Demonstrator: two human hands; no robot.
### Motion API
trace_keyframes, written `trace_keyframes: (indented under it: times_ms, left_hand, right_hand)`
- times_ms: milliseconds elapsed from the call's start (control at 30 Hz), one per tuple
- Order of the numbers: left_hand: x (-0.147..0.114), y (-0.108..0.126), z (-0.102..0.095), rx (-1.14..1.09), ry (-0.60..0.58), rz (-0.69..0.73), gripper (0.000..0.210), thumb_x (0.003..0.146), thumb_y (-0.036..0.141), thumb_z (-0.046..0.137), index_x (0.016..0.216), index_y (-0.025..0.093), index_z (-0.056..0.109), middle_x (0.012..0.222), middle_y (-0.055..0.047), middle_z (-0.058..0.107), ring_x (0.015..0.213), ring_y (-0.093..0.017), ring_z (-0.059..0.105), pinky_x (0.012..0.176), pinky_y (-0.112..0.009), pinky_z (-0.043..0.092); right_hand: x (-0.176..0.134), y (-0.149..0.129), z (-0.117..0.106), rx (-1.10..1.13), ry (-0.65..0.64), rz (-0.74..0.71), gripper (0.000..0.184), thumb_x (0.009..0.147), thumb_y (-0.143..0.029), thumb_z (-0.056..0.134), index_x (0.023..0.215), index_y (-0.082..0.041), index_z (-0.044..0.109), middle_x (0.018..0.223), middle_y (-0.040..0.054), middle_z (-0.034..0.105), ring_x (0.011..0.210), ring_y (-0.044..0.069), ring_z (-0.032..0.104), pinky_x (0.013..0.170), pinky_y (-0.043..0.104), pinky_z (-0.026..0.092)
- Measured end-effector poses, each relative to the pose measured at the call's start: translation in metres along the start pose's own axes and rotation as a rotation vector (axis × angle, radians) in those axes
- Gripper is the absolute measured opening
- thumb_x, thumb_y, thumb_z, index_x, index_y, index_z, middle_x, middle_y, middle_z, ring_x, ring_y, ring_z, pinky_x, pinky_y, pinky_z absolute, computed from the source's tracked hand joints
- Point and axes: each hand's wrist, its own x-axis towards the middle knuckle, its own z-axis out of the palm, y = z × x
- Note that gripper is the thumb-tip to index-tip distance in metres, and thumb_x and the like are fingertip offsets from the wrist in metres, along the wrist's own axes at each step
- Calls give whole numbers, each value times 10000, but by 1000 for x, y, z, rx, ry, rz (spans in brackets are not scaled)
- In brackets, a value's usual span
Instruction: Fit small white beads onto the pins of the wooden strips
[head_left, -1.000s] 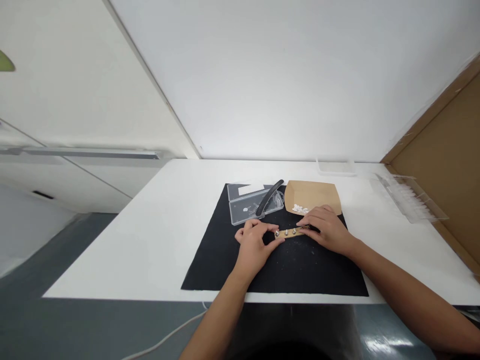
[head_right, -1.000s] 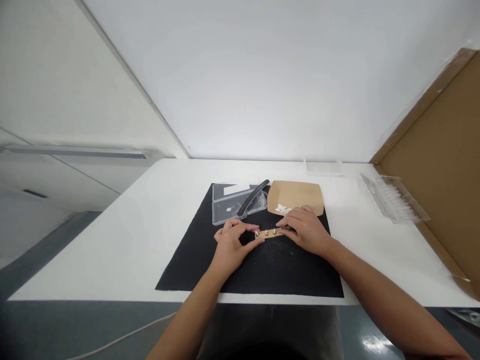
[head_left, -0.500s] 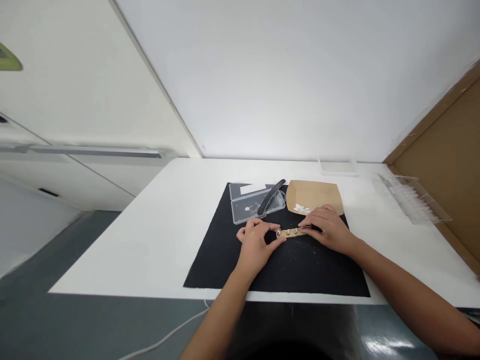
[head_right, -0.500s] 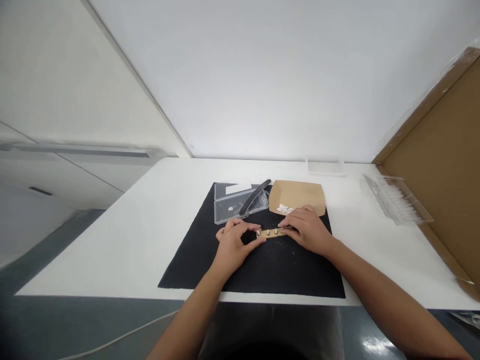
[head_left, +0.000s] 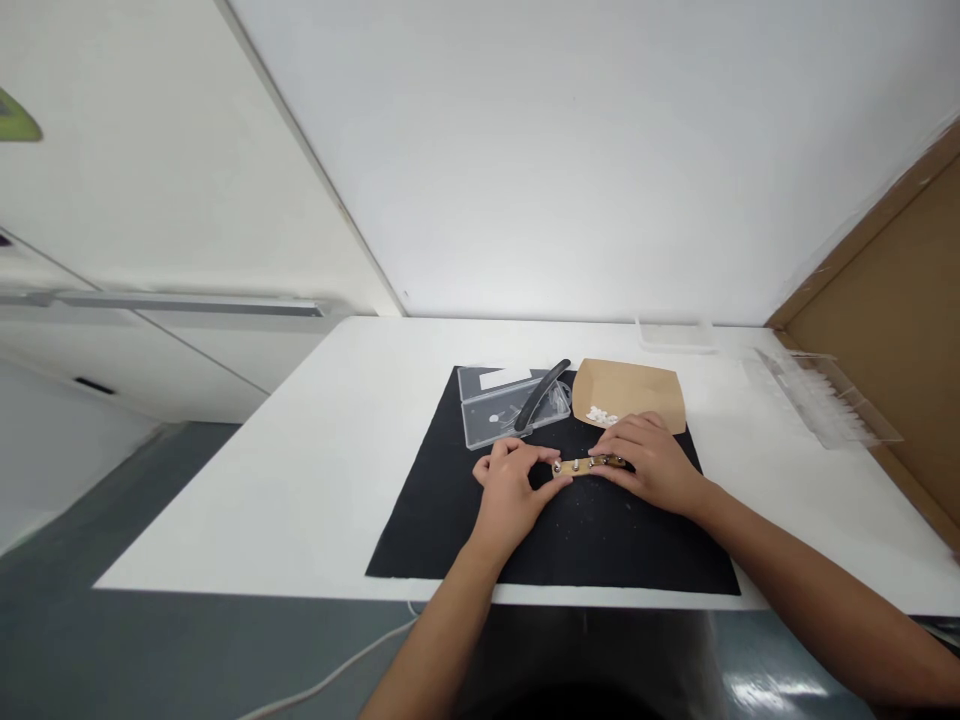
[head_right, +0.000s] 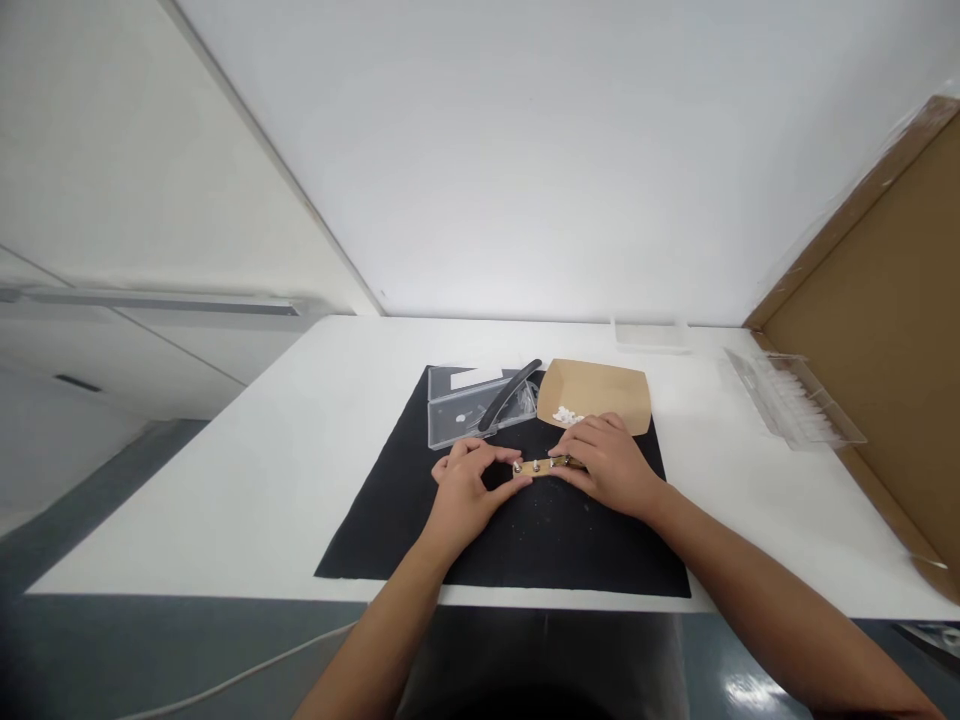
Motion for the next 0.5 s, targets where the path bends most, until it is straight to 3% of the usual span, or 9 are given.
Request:
trace_keyframes:
  times_ms: [333, 500]
  left_hand:
    - [0, 0, 0, -2, -1, 2, 274, 835, 372, 909, 1077, 320, 790, 1133, -17, 803, 1227, -309, 582, 1058, -511, 294]
    - [0, 0, 0, 2, 0, 7, 271, 843, 375, 895, 1085, 320, 786, 1128, -21, 799, 1208, -309, 577, 1055, -505, 299]
  right_hand:
    - [2, -3, 2, -3, 25, 3, 113, 1059, -333, 683, 1045, -242, 747, 992, 22, 771, 952, 203, 670, 901, 402, 365]
    - [2, -2, 2, -10, 33, 4, 133, 1048, -360, 698, 1113, -253, 740, 1019, 35, 778, 990, 220, 686, 903, 413, 383]
